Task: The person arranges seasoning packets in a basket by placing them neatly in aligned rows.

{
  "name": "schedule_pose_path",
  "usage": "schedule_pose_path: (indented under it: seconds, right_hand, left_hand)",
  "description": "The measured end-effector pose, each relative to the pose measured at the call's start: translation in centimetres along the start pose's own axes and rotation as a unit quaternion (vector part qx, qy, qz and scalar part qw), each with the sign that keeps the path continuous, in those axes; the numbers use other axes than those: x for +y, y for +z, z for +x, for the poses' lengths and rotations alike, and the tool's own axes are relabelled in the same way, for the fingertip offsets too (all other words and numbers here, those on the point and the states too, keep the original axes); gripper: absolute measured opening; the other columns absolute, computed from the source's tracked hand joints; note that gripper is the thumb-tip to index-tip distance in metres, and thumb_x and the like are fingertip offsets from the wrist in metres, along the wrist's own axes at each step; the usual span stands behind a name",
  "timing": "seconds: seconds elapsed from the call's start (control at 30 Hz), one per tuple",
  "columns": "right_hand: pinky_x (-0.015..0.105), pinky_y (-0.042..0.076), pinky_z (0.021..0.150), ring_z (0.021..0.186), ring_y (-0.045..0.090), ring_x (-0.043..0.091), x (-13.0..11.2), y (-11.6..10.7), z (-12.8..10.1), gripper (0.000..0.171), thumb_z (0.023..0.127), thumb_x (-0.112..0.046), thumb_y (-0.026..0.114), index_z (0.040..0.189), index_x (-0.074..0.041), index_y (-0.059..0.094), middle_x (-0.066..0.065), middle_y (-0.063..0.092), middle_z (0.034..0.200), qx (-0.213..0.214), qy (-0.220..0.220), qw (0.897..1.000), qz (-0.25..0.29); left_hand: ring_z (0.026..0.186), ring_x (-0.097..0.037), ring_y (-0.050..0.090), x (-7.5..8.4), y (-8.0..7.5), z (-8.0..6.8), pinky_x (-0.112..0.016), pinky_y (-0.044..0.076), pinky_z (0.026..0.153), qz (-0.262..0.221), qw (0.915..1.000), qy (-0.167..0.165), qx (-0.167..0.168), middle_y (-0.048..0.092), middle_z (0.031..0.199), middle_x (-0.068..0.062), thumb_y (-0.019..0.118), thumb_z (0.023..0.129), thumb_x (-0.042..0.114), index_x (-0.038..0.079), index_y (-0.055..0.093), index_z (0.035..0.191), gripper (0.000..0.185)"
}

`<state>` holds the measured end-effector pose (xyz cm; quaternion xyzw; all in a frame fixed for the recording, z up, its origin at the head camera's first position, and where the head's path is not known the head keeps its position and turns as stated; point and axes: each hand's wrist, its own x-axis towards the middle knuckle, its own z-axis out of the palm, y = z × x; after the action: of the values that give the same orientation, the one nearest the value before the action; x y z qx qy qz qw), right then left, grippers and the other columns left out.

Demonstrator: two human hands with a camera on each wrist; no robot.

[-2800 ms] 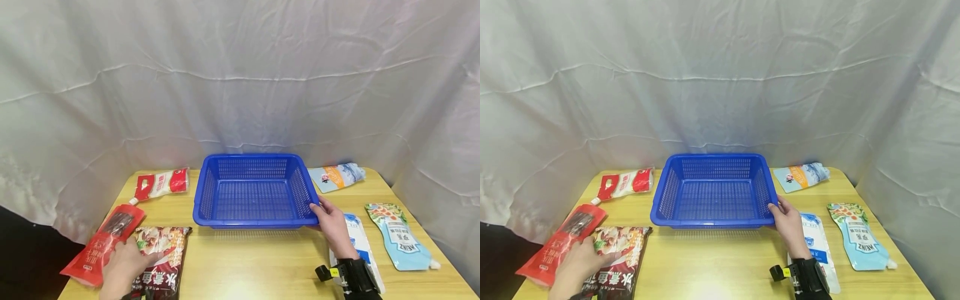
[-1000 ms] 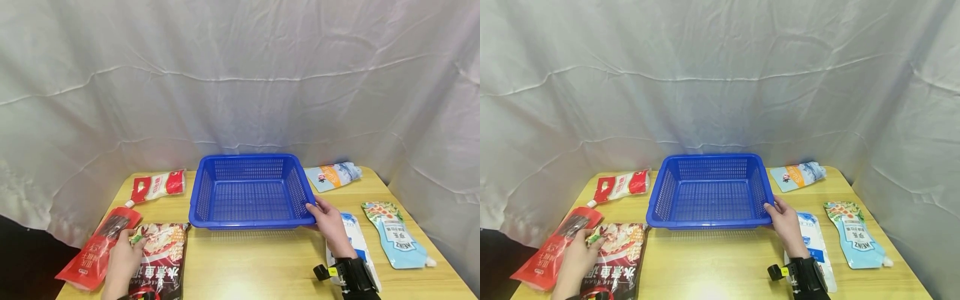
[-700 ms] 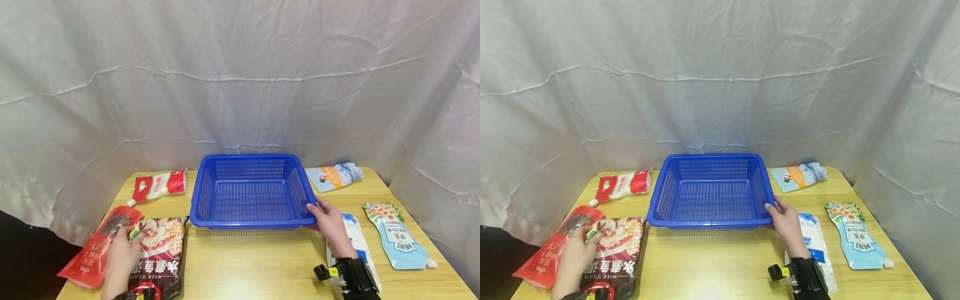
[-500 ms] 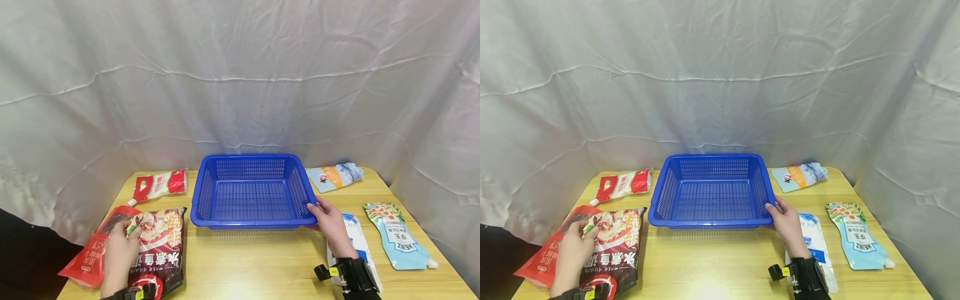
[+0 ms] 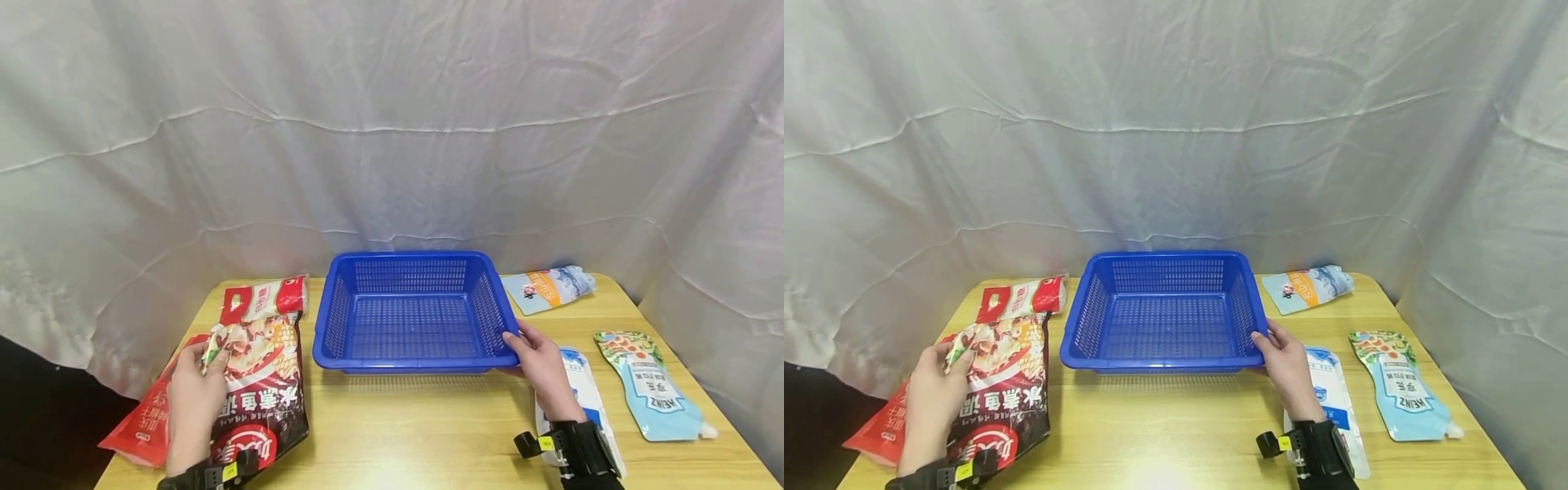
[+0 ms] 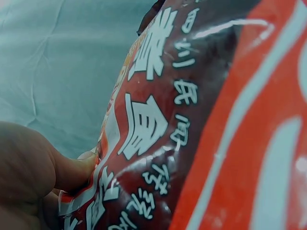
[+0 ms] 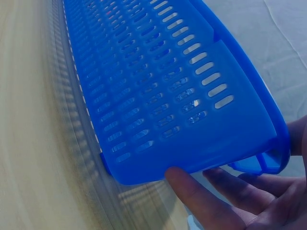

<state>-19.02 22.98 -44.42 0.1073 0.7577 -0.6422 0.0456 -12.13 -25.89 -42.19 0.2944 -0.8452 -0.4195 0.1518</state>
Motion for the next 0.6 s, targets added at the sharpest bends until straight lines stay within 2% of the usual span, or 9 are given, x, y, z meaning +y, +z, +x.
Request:
schedule_pose_path:
  seconds: [0.33, 0.6]
  right_hand:
    - [0.034, 0.063, 0.082, 0.096, 0.073, 0.015, -0.1, -0.3, -0.2, 0.066, 0.109, -0.031, 0.055, 0.163, -0.005, 0.029, 0.030, 0.048, 0.152, 0.003, 0.000, 1.000, 0.004]
    - [0.031, 0.062, 0.081, 0.101, 0.073, 0.018, -0.2, 0.1, -0.2, 0.066, 0.109, -0.031, 0.055, 0.163, -0.006, 0.029, 0.029, 0.049, 0.152, 0.005, 0.004, 1.000, 0.001]
  left_hand:
    - [0.120, -0.049, 0.052, 3.2, 0.3, -1.4, -0.063, 0.045, 0.096, -0.047, 0.9985, 0.023, 0.017, 0.049, 0.139, -0.036, 0.051, 0.110, 0.028, -0.005, 0.037, 0.153, 0.056]
    - [0.134, -0.047, 0.046, 5.9, 1.4, -2.5, -0.065, 0.040, 0.107, -0.118, 0.9928, 0.019, 0.009, 0.044, 0.150, -0.033, 0.051, 0.110, 0.031, -0.001, 0.035, 0.155, 0.058]
